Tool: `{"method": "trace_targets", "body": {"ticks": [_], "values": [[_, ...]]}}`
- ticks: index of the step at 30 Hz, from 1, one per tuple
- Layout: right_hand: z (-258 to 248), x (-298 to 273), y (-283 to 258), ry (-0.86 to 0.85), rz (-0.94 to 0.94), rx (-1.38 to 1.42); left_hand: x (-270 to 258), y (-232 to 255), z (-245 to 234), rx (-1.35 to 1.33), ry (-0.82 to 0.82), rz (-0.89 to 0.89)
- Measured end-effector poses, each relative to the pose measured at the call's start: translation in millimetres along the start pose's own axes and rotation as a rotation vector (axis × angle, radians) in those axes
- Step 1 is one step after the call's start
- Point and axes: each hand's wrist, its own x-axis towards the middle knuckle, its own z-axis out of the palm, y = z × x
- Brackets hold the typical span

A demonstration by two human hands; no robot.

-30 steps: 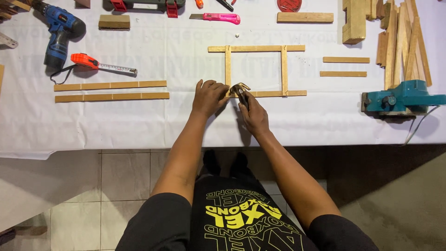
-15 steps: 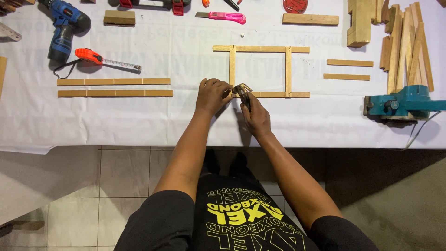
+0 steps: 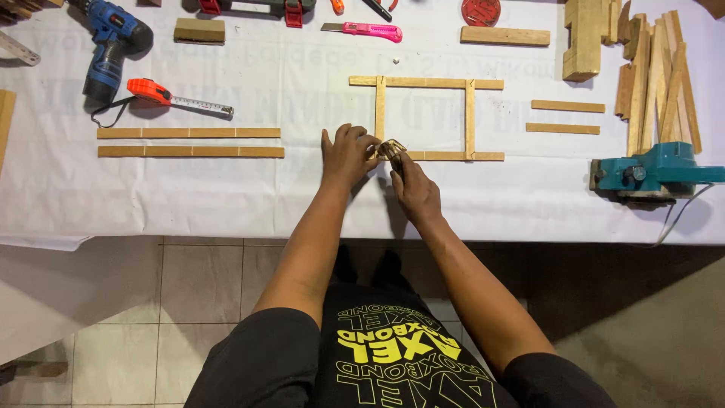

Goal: Assemble and apply glue to a small rectangular wooden frame structure.

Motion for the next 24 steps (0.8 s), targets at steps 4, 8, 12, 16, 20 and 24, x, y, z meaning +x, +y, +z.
{"method": "trace_targets", "body": {"ticks": [4,8,12,16,20,24], "values": [[-1.7,-0.5,-1.8,-0.032,0.037,0.014,0.8,0.7,0.3,0.004,0.014,0.009],[-4.9,3.2,-2.9,0.03,-0.01,0.052,2.6,1.2,1.9,0.021,-0.031,-0.012],[-5.3,5.8,-3.1,0.174,-0.093,0.187,3.2,-0.2,3.8,0.038,-0.053,-0.016],[-3.3,4.7,-1.0,0.14,-0.081,0.255,4.1,1.1,3.0,0.038,-0.072,-0.026],[-5.0,1.6,-7.4,0.02,-0.028,0.036,2.9,2.2,-0.3,0.027,-0.069,-0.029],[2.8,1.4,7.2,-0.074,0.008,-0.016,0.3,8.1,-7.2,-0.018,-0.074,-0.042]]}}
